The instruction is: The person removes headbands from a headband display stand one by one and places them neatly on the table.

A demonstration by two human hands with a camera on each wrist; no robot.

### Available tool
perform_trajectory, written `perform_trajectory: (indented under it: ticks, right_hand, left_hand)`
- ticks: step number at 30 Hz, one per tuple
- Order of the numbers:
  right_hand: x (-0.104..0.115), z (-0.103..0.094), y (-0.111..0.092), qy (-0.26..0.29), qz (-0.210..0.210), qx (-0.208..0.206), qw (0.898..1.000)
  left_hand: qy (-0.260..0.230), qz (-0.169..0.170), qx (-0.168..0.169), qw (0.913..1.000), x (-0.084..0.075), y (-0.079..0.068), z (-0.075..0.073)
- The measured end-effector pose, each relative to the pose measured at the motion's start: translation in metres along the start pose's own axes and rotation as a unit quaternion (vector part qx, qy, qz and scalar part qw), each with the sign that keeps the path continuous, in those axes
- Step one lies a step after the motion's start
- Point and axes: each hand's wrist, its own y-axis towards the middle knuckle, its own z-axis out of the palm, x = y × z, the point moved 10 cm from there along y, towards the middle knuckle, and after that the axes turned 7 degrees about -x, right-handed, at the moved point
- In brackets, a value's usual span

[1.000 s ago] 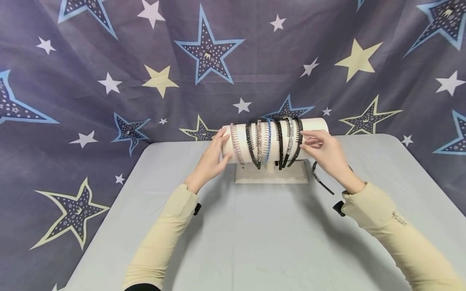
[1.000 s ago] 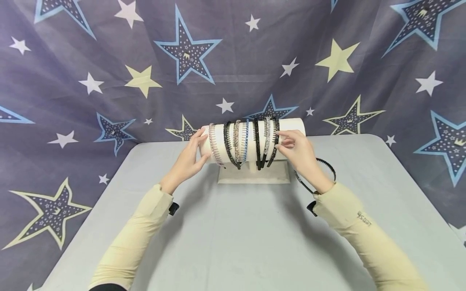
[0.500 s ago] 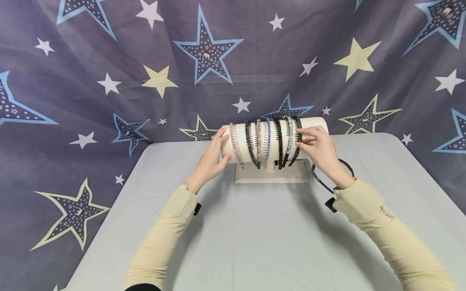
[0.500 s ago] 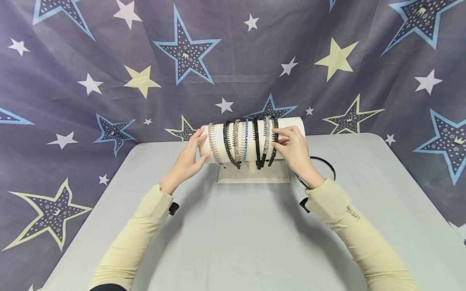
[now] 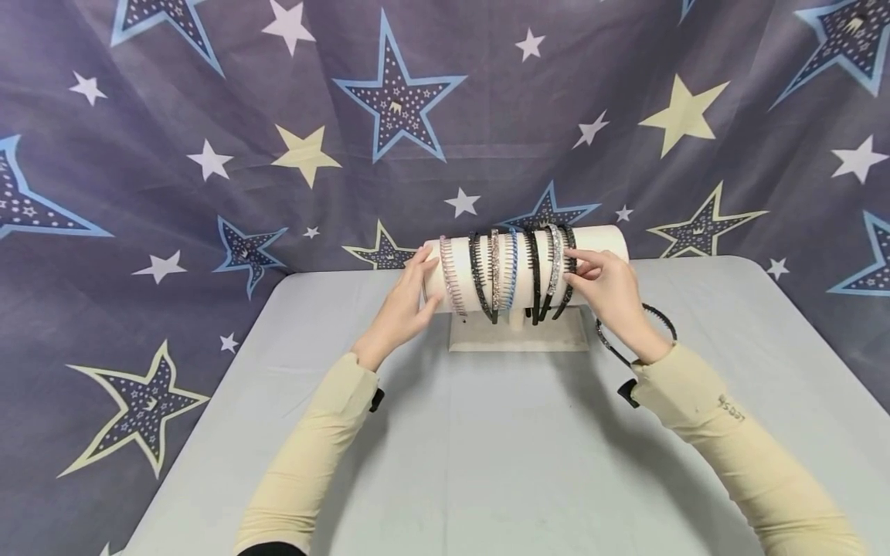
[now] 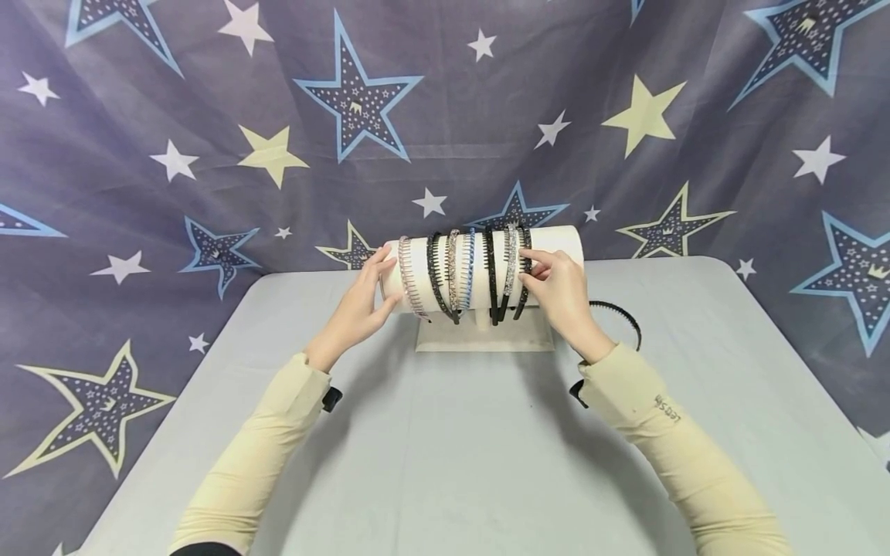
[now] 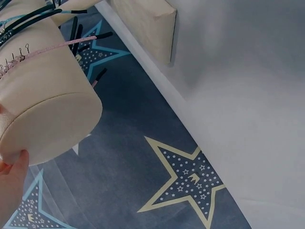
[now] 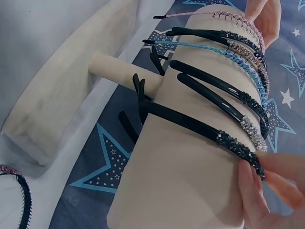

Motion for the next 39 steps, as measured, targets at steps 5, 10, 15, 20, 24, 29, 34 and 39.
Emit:
perform_trajectory:
  ticks: [5, 10, 15, 20, 24, 29, 34, 39]
  right_hand:
    - [0.000, 0.001, 0.000, -0.002, -0.006, 0.002, 1.000]
    - [-0.003, 0.000, -0.001, 0.015, 0.002, 0.005, 1.000]
    - [-0.008, -0.005, -0.002, 0.034, 0.007, -0.003, 0.999]
    - [-0.014, -0.013, -0.003, 0.031, 0.004, -0.021, 0.999]
    - [-0.019, -0.017, -0.004, 0.027, 0.003, -0.029, 0.999]
    - [-0.022, -0.021, -0.005, 0.032, 0.002, -0.037, 0.999]
    - [-0.025, -0.027, -0.006, 0.036, 0.002, -0.050, 0.998]
    - [-0.028, -0.031, -0.007, 0.032, 0.006, -0.053, 0.998]
  left_hand:
    - [-0.001, -0.001, -0.001, 1.0000, 0.000, 0.000, -0.001]
    - [-0.002, -0.001, 0.001, 1.0000, -0.001, 0.001, 0.000]
    - [-0.002, 0.007, -0.003, 1.0000, -0.002, 0.002, -0.001]
    - [-0.001, 0.004, -0.004, 1.0000, -0.002, 0.002, -0.001]
    - [-0.002, 0.002, -0.003, 1.0000, -0.001, 0.002, 0.000]
    - [-0.003, 0.002, -0.003, 1.0000, -0.001, 0.001, -0.001]
    - [-0.002, 0.003, -0.005, 1.0000, -0.001, 0.002, -0.001]
    - [-0.004, 0.000, -0.004, 1.0000, -0.002, 0.001, -0.001]
